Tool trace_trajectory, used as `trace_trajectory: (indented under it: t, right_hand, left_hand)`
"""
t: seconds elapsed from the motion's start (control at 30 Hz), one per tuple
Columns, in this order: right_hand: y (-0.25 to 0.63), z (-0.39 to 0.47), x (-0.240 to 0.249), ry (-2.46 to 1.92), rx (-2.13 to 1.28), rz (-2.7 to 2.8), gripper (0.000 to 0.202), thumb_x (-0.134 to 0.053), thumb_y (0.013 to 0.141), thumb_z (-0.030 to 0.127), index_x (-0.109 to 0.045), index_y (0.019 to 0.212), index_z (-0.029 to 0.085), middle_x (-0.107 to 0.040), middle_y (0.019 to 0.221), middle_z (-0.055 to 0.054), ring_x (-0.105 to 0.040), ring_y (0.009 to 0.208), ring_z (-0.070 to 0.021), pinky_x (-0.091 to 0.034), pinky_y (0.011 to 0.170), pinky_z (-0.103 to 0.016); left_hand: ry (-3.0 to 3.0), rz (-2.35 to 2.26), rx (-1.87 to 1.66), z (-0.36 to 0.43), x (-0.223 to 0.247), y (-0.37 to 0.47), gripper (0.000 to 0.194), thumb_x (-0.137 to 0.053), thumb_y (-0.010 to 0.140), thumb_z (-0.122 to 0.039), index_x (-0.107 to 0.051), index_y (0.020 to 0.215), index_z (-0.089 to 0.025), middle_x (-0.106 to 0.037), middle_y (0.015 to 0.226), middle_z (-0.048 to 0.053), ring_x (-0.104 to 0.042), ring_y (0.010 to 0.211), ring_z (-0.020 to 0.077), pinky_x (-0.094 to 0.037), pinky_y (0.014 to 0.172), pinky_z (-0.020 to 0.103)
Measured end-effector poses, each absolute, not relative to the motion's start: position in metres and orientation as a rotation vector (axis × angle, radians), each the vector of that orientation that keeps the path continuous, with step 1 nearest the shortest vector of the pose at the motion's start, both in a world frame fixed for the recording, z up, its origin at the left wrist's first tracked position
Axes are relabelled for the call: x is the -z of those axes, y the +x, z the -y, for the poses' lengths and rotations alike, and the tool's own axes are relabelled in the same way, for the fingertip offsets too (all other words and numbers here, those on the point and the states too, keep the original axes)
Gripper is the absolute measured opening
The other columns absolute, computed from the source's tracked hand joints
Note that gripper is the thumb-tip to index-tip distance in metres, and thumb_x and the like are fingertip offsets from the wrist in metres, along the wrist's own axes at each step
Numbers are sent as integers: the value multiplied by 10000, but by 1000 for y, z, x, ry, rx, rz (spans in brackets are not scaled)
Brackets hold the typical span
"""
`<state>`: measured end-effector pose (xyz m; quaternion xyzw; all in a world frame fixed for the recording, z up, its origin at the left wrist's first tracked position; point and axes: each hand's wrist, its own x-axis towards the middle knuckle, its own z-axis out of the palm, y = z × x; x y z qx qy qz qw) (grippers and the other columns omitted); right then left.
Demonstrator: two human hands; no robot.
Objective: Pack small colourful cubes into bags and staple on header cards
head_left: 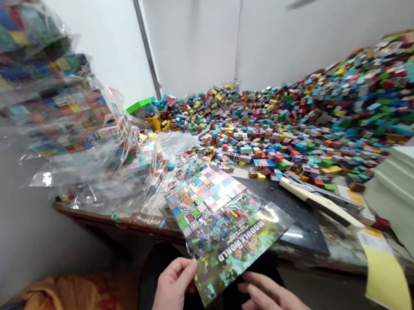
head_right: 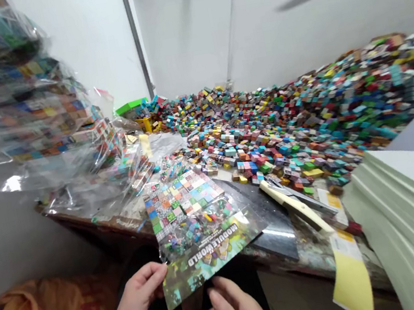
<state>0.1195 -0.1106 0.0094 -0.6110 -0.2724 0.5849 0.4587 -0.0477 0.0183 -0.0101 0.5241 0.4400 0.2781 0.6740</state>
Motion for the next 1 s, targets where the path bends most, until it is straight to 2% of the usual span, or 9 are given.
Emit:
trace_trajectory:
  t: [0.1, 0.23, 0.4, 0.53, 0.67, 0.83, 1.0]
  right_hand:
    - [119, 96, 1, -1337, -1483, 618, 439, -529, 753, 530, -602, 1031, 198, -624, 985, -80, -581, 825, -172, -462, 671, -274]
    - [123, 90, 11, -1186, -1556, 544, 374, -536, 780, 478, -621, 943, 151, -658, 882, -75, -593, 785, -146, -438, 666, -250]
    - [121, 87, 18, -903, -1576, 429, 383, -570, 757, 470, -633, 903, 122, -684, 838, -98, -627, 790, -215, -447, 752, -362]
    - [118, 87, 5, -728, -1591, 384, 364, -589, 761, 415, -625, 963, 114, -668, 966, -132, -612, 886, -258, -403, 848, -439]
    - [122, 89, 2, -671, -1588, 397, 412, -567, 782, 394, -587, 1053, 85, -628, 1060, -166, -583, 957, -295, -368, 886, -486]
    - [139, 96, 6, -788, -1581, 438, 333, -504, 836, 338, -589, 1053, 100, -638, 1055, -129, -580, 970, -279, -387, 890, -456]
    - [160, 103, -21, -1009, -1542, 534, 355, -446, 864, 352, -553, 1132, 144, -592, 1153, -93, -530, 1058, -257, -366, 937, -409]
  left_hand:
    - [1185, -967, -580, -13, 10, -45, 286, -583, 728, -428, -583, 640, -156, -496, 585, -23, -402, 566, 96, -331, 540, 196]
    - [1166, -893, -499, -5, 15, -41, 332, -615, 686, -469, -571, 610, -149, -509, 563, -20, -420, 550, 96, -332, 529, 200]
    - [1171, -871, -387, -2, 34, -40, 396, -630, 638, -533, -570, 635, -142, -545, 544, -3, -448, 511, 95, -341, 511, 213]
    - [1151, -853, -343, -7, 39, -41, 412, -646, 612, -543, -590, 643, -137, -567, 561, 10, -480, 524, 100, -368, 512, 215]
    - [991, -957, -512, -14, 25, -44, 401, -673, 601, -515, -626, 762, -150, -607, 730, 34, -540, 628, 129, -418, 533, 224]
    - [878, -988, -672, -25, 10, -45, 430, -628, 682, -473, -589, 992, -177, -618, 998, 89, -584, 874, 209, -475, 717, 311]
    - [791, -970, -803, -37, 6, -40, 355, -620, 729, -386, -559, 1013, -183, -570, 1132, 73, -555, 979, 205, -463, 831, 357]
